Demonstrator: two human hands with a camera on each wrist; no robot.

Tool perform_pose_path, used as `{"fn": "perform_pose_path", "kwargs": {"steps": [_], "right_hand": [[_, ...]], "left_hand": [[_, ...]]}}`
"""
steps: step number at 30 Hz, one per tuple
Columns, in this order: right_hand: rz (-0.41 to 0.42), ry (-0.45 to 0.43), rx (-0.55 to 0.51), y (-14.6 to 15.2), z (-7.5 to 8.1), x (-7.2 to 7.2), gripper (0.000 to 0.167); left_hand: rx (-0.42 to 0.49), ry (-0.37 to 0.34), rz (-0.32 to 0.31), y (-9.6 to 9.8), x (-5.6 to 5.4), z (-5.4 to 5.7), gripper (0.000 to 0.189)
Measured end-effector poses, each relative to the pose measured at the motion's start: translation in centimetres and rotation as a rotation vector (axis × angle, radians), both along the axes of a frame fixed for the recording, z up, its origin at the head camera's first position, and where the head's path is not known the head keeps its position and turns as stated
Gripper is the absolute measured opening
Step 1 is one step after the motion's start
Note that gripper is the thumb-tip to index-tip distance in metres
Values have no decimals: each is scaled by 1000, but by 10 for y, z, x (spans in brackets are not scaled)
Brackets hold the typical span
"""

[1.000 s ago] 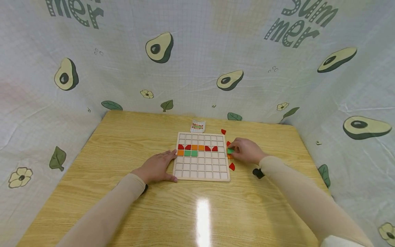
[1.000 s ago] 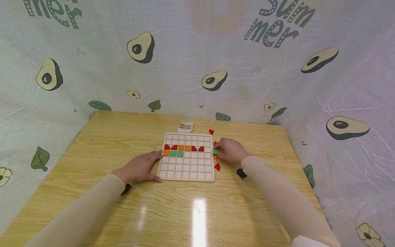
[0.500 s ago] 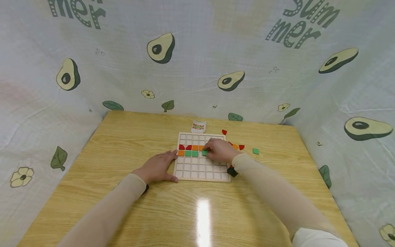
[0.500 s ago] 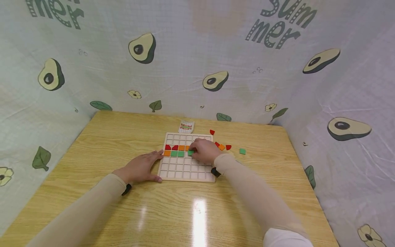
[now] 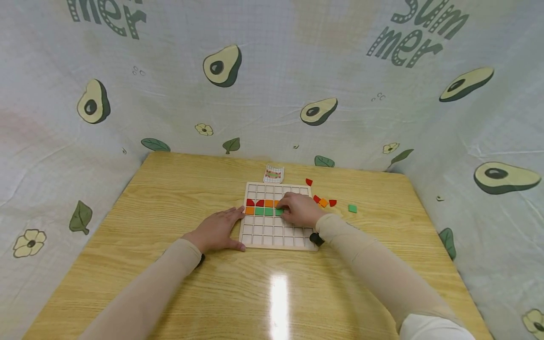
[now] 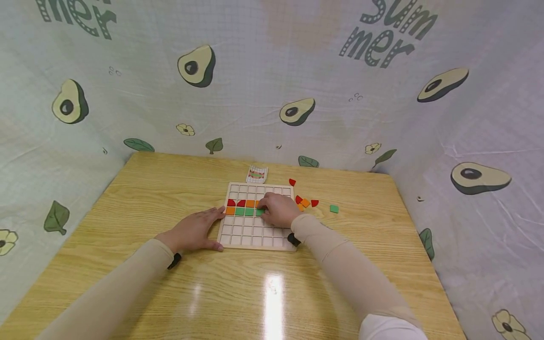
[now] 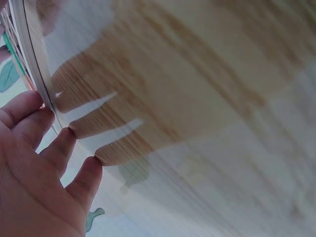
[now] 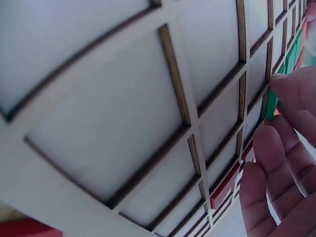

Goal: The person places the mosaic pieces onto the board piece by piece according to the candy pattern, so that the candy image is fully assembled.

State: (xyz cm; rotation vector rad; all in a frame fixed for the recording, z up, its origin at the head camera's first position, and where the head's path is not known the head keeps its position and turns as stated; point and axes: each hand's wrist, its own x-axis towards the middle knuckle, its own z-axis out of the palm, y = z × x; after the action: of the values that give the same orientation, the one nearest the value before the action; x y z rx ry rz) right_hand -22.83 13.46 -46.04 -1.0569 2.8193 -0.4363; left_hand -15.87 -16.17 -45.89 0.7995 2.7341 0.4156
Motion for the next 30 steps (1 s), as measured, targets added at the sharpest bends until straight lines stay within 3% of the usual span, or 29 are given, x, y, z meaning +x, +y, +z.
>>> {"fn": "perform_pose_path", "kwargs": {"steps": [12,17,22,30], "right_hand": [[-15,-1,-9,2,-1,1,22],[-27,-26,-40,16,8,4,21],[-87,-41,-38,48,18,9,22],[-235,-13,-42,131,19,15,24]], "left_hand": [[-7,10,-5,-1,0,-2,104],[-7,9,-4,-1,0,-1,105],[-2,14,-4,-1,-1,-2,105],[-3,6,1,-1,0,0,105]]}}
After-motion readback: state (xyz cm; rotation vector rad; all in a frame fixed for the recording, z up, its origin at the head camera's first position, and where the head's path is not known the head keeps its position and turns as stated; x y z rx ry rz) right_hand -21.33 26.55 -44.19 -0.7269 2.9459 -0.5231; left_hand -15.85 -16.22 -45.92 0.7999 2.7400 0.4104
